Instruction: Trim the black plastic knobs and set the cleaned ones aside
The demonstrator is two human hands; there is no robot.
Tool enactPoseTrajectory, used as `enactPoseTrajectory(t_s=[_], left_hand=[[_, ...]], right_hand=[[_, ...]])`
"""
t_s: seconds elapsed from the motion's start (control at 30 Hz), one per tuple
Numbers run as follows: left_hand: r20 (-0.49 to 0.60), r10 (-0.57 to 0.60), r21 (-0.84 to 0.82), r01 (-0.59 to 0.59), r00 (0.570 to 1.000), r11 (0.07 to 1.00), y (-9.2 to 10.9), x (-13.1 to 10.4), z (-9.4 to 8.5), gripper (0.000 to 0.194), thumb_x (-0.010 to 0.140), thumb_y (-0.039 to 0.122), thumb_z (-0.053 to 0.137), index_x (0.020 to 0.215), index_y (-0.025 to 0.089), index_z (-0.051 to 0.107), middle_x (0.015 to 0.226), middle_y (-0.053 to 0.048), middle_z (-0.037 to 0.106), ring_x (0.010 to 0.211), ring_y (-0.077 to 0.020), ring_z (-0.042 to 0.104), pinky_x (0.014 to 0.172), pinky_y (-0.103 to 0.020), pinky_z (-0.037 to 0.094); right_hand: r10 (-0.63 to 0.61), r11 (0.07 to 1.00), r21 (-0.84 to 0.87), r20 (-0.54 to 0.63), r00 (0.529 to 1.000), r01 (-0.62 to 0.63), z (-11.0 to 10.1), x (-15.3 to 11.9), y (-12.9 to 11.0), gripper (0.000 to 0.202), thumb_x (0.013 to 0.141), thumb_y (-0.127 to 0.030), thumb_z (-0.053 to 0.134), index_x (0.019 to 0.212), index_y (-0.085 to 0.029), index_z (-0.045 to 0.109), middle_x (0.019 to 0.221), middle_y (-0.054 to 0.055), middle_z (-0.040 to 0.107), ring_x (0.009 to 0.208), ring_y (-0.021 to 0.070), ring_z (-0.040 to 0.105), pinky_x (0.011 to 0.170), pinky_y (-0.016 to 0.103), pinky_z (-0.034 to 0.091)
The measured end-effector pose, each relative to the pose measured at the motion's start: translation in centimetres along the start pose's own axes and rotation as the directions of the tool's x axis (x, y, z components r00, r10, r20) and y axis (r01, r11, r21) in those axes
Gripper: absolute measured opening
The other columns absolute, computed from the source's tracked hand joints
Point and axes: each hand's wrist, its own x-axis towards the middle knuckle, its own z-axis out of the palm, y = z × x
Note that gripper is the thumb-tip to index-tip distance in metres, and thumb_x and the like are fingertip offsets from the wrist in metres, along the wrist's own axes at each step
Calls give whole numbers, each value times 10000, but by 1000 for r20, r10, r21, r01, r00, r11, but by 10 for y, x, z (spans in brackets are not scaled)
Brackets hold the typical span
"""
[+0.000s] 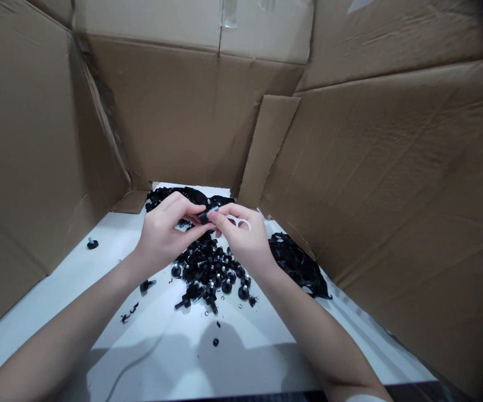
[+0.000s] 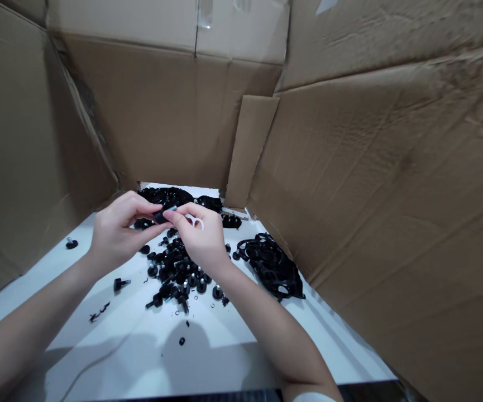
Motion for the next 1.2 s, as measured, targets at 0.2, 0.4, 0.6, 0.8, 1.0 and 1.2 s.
enactPoseTrajectory(t_s=[0.2,0.4,0.6,0.8,1.0,1.2], left_hand=[[72,63,123,-71,995,990,7,5,-10,107,758,187,701,841,194,634,765,8,611,643,-98,603,554,-208,513],[29,2,83,-4,1000,997,0,11,-24,130,745,208,718,854,210,647,758,-4,587,659,-115,595,538,-238,520],[162,-57,-89,72,985,993,-44,20,-56,228,636,236,802,823,232,673,749,-4,589,607,-107,574,515,-237,517],[119,-458,-302,472,881,828,-92,15,-67,252,585,197,809,753,201,622,665,5,617,548,-108,589,447,-214,477],[256,-565,-356,620,785,700,-72,18,-47,211,721,334,708,817,160,639,624,-13,649,538,-130,625,519,-258,537],[305,-272,-262,355,913,897,-26,27,-41,264,679,255,776,917,193,681,858,-39,673,773,-157,653,700,-282,561]], right_hand=[[-514,773,-499,-130,848,392,-18,4,-3,192,855,-206,563,674,-213,628,678,17,633,667,152,577,639,289,451],[-511,794,-563,-414,753,229,-71,33,9,141,831,-272,612,710,-203,630,717,8,620,649,145,583,623,285,443],[-502,806,-584,-587,635,98,-115,48,26,195,849,-352,577,768,-184,635,710,1,576,572,129,565,552,275,430],[-523,785,-615,-598,607,71,-110,52,32,204,835,-343,579,742,-174,645,717,15,598,601,138,573,556,272,430],[-152,813,-581,-157,976,33,-79,49,25,155,755,-306,660,670,-184,702,596,5,637,589,149,576,614,294,439],[-324,883,-404,-156,933,239,-55,32,9,278,751,-350,694,983,-196,706,837,34,690,685,134,590,669,308,484]])
